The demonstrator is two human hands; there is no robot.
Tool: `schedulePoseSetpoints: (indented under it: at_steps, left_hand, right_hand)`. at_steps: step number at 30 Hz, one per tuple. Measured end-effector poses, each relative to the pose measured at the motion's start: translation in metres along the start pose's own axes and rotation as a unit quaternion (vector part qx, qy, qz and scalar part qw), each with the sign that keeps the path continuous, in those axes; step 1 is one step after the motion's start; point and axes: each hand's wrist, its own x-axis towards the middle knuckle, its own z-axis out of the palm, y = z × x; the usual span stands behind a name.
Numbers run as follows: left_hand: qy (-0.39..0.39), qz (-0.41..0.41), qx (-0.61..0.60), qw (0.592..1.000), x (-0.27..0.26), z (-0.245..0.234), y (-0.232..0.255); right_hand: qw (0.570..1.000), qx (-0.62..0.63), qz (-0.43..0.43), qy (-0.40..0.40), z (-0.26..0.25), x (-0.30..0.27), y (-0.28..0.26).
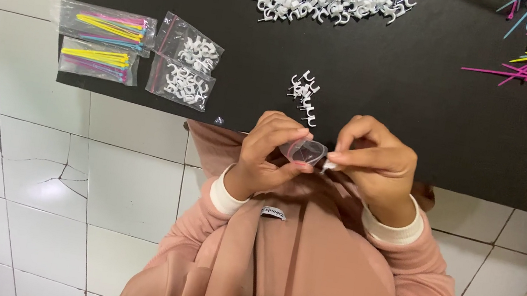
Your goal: Picking up small plastic clips and placing them into a plastic bag
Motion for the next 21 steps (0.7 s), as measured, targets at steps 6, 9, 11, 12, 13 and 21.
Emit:
schedulePoseSetpoints:
  at_steps: [6, 9, 11, 12, 13, 21]
  left_hand:
    - [-0.004, 0.006, -0.005, 1.000, 0.001, 0.004, 0.002]
    - [0.006, -0.001, -0.014, 1.000, -0.002, 0.005, 0.001]
    - [0.009, -0.001, -0.014, 1.000, 0.000, 0.002, 0.001]
    - [0.012, 0.000, -0.013, 1.000, 0.001, 0.000, 0.002]
    - [0.013, -0.001, -0.013, 1.000, -0.001, -0.002, 0.000]
    - [0.061, -0.016, 0.017, 0.998, -0.008, -0.025, -0.010]
  right_hand:
    - [0.992, -0.121, -0.044, -0.010, 0.009, 0.004, 0.000]
    - [0.992, -0.121, -0.030, -0.018, 0.011, 0.006, -0.004]
    - [0.993, -0.114, -0.015, -0.012, 0.005, 0.003, -0.003]
    - [0.994, -0.106, 0.001, -0.006, 0.003, 0.001, -0.002]
    - [0.994, -0.106, 0.001, -0.006, 0.002, 0.003, -0.001]
    - [0.902, -0.425, 0.043, -0.064, 0.003, 0.004, 0.024]
